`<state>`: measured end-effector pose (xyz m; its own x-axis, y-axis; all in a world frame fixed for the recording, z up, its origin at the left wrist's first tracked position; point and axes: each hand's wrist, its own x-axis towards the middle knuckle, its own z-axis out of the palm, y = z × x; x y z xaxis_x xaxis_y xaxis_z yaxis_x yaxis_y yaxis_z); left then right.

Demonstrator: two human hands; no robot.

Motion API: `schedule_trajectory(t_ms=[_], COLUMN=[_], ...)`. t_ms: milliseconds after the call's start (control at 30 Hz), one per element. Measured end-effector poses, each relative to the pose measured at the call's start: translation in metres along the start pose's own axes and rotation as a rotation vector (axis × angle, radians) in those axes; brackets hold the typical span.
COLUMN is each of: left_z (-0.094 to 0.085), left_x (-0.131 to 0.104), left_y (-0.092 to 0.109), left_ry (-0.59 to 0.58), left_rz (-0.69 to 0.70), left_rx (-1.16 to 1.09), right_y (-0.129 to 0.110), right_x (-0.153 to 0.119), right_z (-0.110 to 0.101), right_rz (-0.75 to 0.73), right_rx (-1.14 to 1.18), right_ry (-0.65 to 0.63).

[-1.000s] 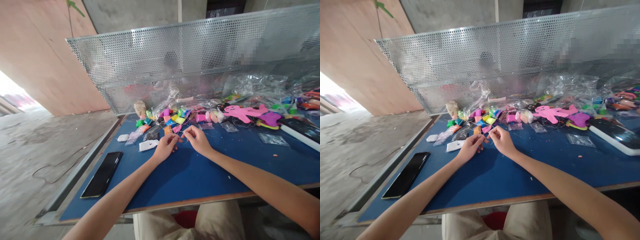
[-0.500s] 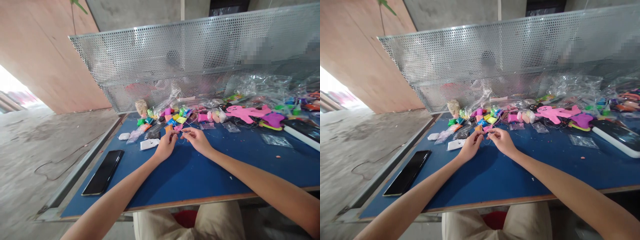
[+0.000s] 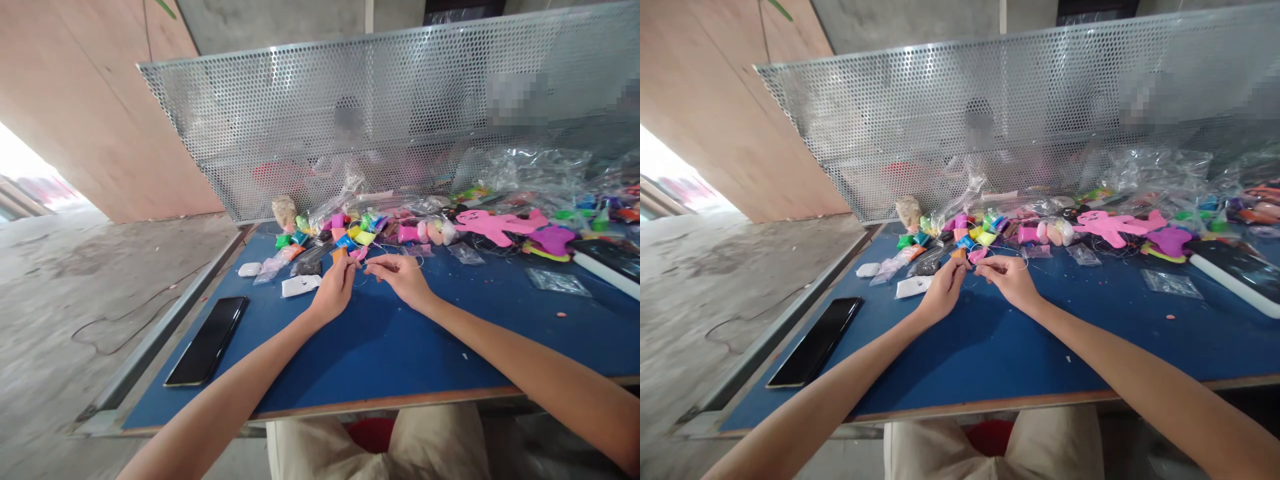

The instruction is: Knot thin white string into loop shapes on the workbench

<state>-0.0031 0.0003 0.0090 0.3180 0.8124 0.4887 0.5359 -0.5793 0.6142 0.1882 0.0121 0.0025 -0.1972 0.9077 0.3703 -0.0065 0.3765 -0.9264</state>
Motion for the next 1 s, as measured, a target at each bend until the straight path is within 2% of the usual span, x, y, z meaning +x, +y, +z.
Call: schedule_trajectory(t_ms=[300,500,567,633,700,800,900,1000], left_z=[-0.007,-0.003,-0.002,-0.002,-0.004,-0.013,-0.027,-0.037], left_x=[0.004,0.005,0.004,0.003,0.002,0.004,0.006,0.006], left_y=[-0.002,-0.005,-0.007,-0.009,-0.011,-0.013,-0.013,-0.012], left_ry=[-0.071,-0.133,-0.153,-0.109,-0.001,0.117,0.081,0.045], left_rz=[-0.052,-0.129,-0.157,-0.158,-0.079,0.19,0.472,0.598], left_rx=[-0.202,-0.532,-0.556,-0.48,-0.294,0.142,0.437,0.543], right_y=[0.001,0.007,0.009,0.011,0.012,0.013,0.013,0.011], right_x=[0.0,0.001,0.001,0.001,0.001,0.001,0.0,-0.001], right_z=[0.0,0.001,0.002,0.002,0.002,0.001,0.001,0.002], right_rz=[0.166,0.199,0.225,0.251,0.272,0.284,0.272,0.259], right_rx=[0.274,0.501,0.537,0.552,0.554,0.537,0.512,0.464], right_ry=[-0.102,-0.199,-0.189,-0.173,-0.161,-0.158,-0.166,-0.176])
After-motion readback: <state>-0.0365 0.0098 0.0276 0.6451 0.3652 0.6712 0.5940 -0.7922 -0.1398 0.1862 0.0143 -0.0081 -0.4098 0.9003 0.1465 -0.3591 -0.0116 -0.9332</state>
